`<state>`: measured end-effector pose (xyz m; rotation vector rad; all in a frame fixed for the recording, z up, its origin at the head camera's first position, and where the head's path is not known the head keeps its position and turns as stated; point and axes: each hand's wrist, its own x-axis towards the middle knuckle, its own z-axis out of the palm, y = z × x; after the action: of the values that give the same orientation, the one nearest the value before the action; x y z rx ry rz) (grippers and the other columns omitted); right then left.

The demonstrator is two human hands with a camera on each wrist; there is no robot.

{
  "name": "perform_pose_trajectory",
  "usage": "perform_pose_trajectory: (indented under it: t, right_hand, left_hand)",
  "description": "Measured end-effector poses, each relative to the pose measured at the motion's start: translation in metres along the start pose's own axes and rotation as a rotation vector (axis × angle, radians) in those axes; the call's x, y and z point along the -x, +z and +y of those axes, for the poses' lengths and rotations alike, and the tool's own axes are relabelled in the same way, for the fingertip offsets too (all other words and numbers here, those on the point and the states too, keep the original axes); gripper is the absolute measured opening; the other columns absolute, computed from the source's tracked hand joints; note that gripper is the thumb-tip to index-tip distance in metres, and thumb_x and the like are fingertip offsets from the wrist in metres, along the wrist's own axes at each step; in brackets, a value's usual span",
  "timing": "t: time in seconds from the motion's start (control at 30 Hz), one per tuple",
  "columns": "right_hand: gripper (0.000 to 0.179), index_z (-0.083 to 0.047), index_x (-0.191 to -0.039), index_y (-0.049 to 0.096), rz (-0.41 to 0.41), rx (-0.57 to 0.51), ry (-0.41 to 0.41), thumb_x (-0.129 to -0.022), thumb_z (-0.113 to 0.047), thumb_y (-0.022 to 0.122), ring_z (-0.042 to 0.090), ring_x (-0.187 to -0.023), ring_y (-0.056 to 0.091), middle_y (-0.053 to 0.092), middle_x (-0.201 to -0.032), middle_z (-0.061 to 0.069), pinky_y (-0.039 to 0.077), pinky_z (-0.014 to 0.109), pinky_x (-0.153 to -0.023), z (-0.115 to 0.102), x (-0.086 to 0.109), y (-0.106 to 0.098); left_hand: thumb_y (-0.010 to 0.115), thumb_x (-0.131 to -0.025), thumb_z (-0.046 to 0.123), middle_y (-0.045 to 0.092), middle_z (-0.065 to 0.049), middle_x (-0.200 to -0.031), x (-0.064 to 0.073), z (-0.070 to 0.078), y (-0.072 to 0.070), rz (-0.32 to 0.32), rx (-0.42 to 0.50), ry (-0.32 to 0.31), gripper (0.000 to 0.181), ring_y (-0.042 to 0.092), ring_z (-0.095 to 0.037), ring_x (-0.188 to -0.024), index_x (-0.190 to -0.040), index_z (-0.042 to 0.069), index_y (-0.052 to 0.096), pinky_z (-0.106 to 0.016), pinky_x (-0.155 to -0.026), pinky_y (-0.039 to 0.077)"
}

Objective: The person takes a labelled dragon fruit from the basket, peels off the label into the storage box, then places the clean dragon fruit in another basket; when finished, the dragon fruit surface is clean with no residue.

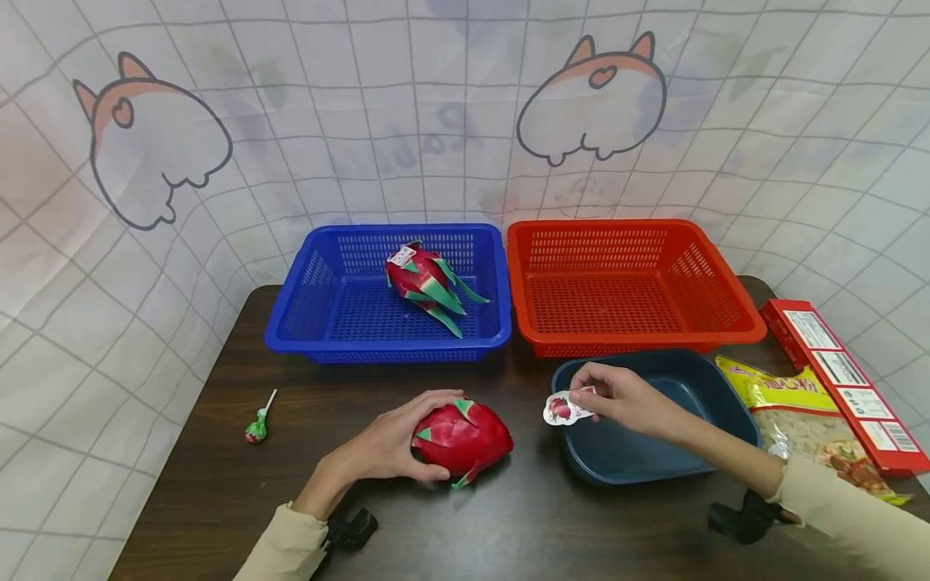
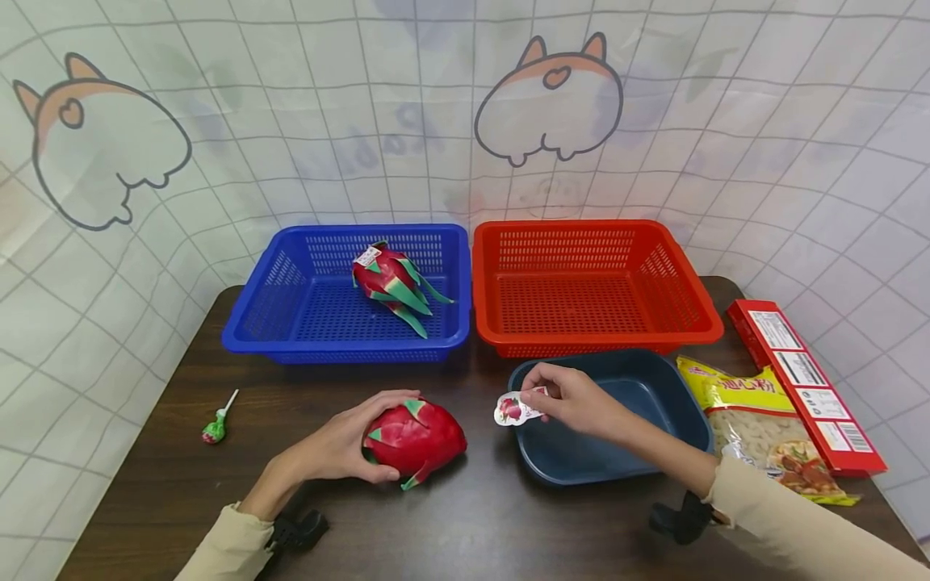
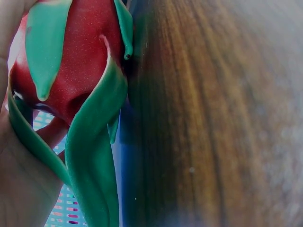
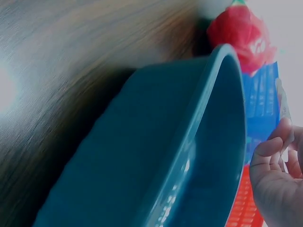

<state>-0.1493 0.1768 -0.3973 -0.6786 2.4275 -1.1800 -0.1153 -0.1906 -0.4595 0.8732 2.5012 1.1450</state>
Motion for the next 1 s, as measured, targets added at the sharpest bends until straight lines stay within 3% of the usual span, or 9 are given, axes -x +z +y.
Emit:
perform_pose_trajectory:
  t: [0.23, 0.4, 0.6, 1.0]
  right_hand:
    - [0.016, -0.005, -0.101, 0.059, -0.051, 0.014, 0.012, -0.096, -0.021, 0.060, 0.008, -0.067, 0.057, 0.058, -0.078, 0.003, 0.051, 0.023, -0.061, 0.015, 0.000, -0.018]
    - [0.014, -0.004, -0.099, 0.060, -0.051, 0.083, 0.004, -0.096, -0.019, 0.060, 0.012, -0.064, 0.058, 0.059, -0.075, 0.004, 0.049, 0.023, -0.057, 0.027, -0.005, -0.027]
    - [0.011, -0.003, -0.095, 0.060, -0.075, 0.159, -0.052, -0.096, -0.014, 0.060, 0.005, -0.061, 0.057, 0.061, -0.071, 0.003, 0.048, 0.022, -0.055, 0.036, -0.013, -0.027]
    - [0.009, 0.000, -0.096, 0.061, -0.154, 0.175, -0.057, -0.094, -0.009, 0.061, 0.006, -0.066, 0.064, 0.066, -0.080, 0.006, 0.056, 0.023, -0.058, 0.037, -0.024, -0.027]
  left_hand:
    - [0.081, -0.072, 0.049, 0.037, 0.019, -0.147, 0.000, -0.001, 0.000, -0.001, -0.003, 0.001, 0.091, 0.047, -0.014, -0.130, -0.146, 0.043, 0.029, -0.036, -0.091, 0.055]
    - [0.081, -0.072, 0.050, 0.038, 0.018, -0.147, -0.001, -0.001, 0.000, 0.003, -0.009, 0.005, 0.091, 0.047, -0.015, -0.129, -0.147, 0.042, 0.029, -0.036, -0.091, 0.056]
    - [0.080, -0.072, 0.051, 0.038, 0.017, -0.147, 0.000, -0.003, 0.001, -0.007, -0.013, -0.007, 0.092, 0.048, -0.017, -0.130, -0.146, 0.044, 0.026, -0.036, -0.091, 0.056]
    - [0.081, -0.072, 0.049, 0.036, 0.021, -0.147, 0.000, -0.001, 0.000, -0.007, -0.015, -0.009, 0.092, 0.046, -0.015, -0.131, -0.145, 0.047, 0.026, -0.037, -0.092, 0.055]
